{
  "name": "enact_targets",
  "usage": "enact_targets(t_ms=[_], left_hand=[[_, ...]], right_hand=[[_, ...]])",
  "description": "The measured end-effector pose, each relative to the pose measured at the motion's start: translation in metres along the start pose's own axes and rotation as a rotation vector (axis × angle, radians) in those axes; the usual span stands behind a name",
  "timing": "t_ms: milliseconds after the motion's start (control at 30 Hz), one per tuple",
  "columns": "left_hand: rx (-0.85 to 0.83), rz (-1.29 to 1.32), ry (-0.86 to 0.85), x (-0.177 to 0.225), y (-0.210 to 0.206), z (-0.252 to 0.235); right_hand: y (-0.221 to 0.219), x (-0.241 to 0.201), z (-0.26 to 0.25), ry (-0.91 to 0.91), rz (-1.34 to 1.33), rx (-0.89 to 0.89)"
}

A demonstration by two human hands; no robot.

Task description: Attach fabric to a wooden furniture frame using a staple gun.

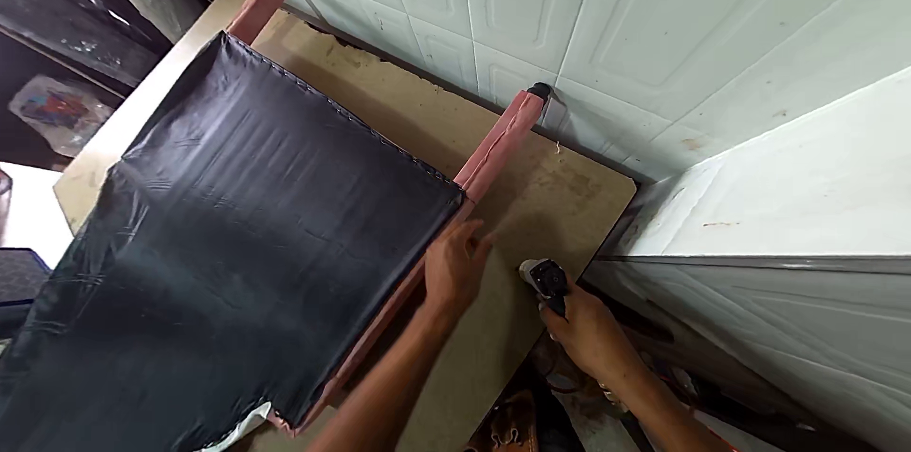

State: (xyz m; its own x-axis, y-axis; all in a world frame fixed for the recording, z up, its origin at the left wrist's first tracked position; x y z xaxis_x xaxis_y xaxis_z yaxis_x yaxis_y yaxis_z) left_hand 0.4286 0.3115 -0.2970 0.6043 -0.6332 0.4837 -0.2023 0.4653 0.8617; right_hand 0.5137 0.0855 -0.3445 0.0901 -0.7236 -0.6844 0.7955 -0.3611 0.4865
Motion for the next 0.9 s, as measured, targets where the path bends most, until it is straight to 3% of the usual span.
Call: enact_targets(t_ms=[133, 267, 400, 500, 633, 900], left_hand=[[-0.008, 1.082, 0.483, -0.010, -0.054, 0.021], [0.099, 1.548, 0.720, -0.016, -0.067, -0.008], [0.269, 1.605, 0.804, -0.011, -0.070, -0.024], [0.261, 1.577, 0.738, -0.014, -0.075, -0.023], [0.135, 1.533, 0.659, -0.020, -0.071, -0.013], [0.074, 1.498, 0.630, -0.027, -0.075, -0.012]], right_hand=[[0.030, -0.012, -0.002, -0.019, -0.033, 0.013], [0.070, -0.082, -0.007, 0.084, 0.112, 0.048], [0.076, -0.163, -0.025, 0.155, 0.240, 0.040], [0.064, -0.199, -0.043, 0.208, 0.279, 0.005], [0.042, -0.216, -0.062, 0.189, 0.390, -0.060], [0.023, -0.221, -0.060, 0.047, 0.445, -0.074]])
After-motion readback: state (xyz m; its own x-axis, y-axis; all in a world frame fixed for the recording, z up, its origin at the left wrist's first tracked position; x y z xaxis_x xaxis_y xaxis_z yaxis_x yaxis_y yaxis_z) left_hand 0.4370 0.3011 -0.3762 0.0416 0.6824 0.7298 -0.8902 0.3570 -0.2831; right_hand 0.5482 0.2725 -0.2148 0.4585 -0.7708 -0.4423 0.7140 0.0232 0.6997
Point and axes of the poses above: each hand's wrist, its own z-axis away from the middle knuckle, its own y-axis out of the back of the hand, x = y × z, the point moved 3 cm from there along -z, towards the middle knuckle, and after that the axes turned 8 degrees about -z, right-handed, at the moved point
